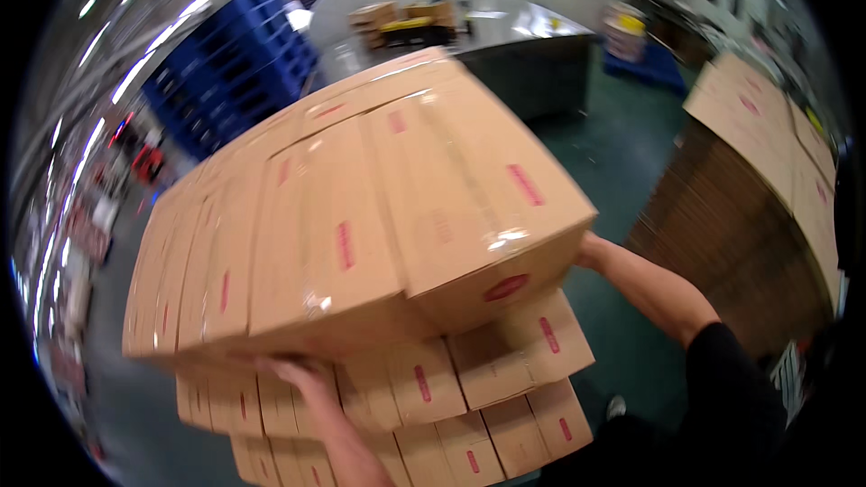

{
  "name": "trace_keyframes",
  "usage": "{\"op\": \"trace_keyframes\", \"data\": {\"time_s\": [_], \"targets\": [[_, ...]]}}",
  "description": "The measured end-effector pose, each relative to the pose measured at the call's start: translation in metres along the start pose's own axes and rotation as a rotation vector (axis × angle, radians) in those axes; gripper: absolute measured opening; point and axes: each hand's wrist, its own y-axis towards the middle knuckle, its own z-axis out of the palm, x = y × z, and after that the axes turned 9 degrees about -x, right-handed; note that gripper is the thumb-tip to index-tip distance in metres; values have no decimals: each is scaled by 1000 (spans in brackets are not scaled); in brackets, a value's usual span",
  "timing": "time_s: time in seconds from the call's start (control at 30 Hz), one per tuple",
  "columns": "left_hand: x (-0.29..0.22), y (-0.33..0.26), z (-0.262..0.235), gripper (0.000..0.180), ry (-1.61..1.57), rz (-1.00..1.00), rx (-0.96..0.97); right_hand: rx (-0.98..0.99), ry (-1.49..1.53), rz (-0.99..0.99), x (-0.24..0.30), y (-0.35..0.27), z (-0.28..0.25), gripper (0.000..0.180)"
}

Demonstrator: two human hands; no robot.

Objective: The person moves boxes on a conveyor belt, stacks them, and then works with another person to pack smaller tissue packs into cardboard boxes before closing them.

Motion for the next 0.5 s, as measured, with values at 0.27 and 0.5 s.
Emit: {"op": "trace_keyframes", "data": {"time_s": [0.27, 0.5], "targets": [[26, -21, 4, 91, 125, -105, -77, -17, 237, 78, -5, 40, 39, 69], [79, -187, 76, 77, 202, -41, 37, -14, -114, -130, -29, 48, 31, 71]]}}
